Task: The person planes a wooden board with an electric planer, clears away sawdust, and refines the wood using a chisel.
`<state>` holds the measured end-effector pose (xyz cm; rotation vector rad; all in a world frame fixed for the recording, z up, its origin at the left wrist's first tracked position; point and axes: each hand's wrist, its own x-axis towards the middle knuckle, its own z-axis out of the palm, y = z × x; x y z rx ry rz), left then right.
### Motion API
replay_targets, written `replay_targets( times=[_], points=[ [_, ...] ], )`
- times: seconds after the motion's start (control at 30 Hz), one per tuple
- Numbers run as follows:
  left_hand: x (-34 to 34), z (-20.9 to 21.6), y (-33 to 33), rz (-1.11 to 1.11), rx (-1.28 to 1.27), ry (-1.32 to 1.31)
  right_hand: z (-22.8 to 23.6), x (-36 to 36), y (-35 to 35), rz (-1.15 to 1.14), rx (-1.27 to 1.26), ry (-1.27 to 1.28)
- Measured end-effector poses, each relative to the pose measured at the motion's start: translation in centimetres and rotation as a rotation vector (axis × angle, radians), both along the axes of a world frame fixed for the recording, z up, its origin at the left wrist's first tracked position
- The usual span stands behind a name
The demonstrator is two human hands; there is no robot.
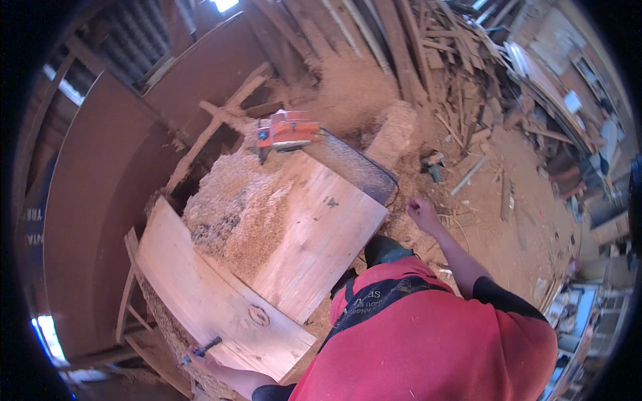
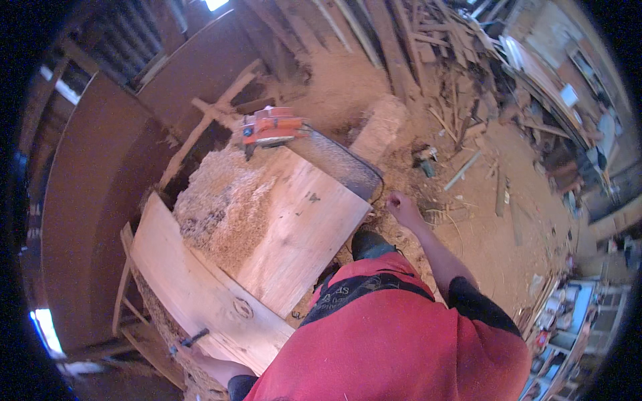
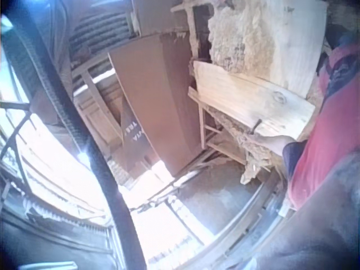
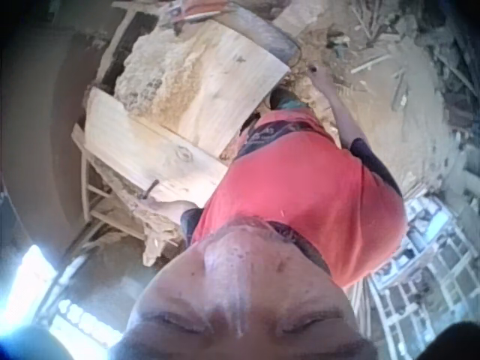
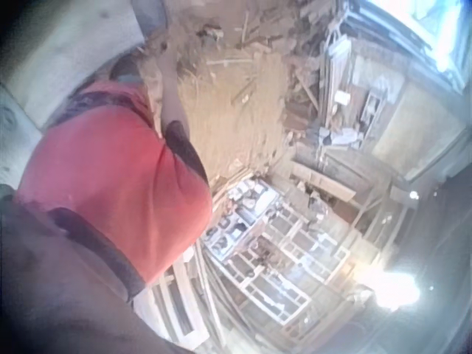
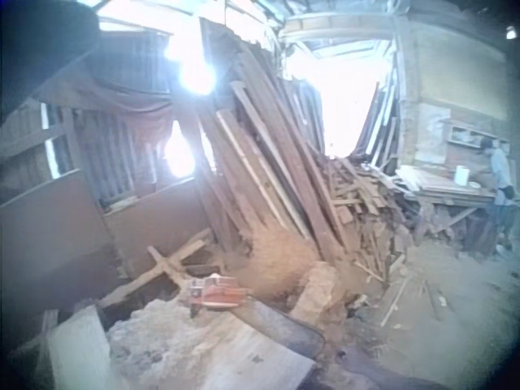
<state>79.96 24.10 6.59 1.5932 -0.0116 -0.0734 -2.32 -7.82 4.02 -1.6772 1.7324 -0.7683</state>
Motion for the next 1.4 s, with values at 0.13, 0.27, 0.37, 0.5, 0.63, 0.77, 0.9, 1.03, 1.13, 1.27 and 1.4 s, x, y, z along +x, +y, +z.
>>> replay_targets(
  times=[0.13, 0.27, 0.37, 0.5, 0.63, 0.77, 0.9, 1.03, 1.13, 1.27, 1.4],
  points=[
    [-5.4, 1.0, -3.9, 0.170, 0.171, -0.119, 3.4, 4.8, -13.3, 0.179, -0.105, -0.120],
    [-18.1, -4.4, -6.0, 0.442, 0.679, -0.513, 5.7, 13.4, -27.1, 0.380, -0.346, -0.130],
    [-37.2, -9.2, -10.6, 0.282, 0.712, -0.480, 7.0, 18.6, -34.4, 0.547, -0.536, 0.050],
    [-56.8, -11.2, -9.8, -0.502, 0.597, 0.178, 7.5, 23.1, -39.1, 0.839, -0.413, 0.105],
    [-65.2, -9.0, -7.6, -0.475, 0.622, 0.490, 8.0, 25.4, -40.3, 0.948, -0.192, 0.056],
    [-66.7, -8.3, -3.3, -0.179, 0.640, 0.214, 5.3, 25.7, -42.3, 1.031, -0.078, 0.070],
    [-66.3, -7.1, -4.5, -0.066, 0.501, 0.192, 3.1, 26.2, -43.4, 0.939, -0.020, 0.073],
    [-67.7, 0.0, -9.6, -0.009, 0.476, 0.243, 7.8, 22.8, -38.3, 0.701, -0.176, 0.183],
    [-69.2, -0.4, -8.4, -0.128, 0.468, 0.251, 10.5, 16.6, -33.6, 0.506, -0.229, 0.073],
    [-68.7, -2.6, -6.3, -0.228, 0.376, 0.301, 10.0, 6.6, -27.3, 0.309, -0.338, 0.077],
    [-63.3, -1.1, -4.5, -0.456, 0.265, 0.300, 8.6, -4.6, -19.6, 0.092, -0.279, 0.005]
  ],
)
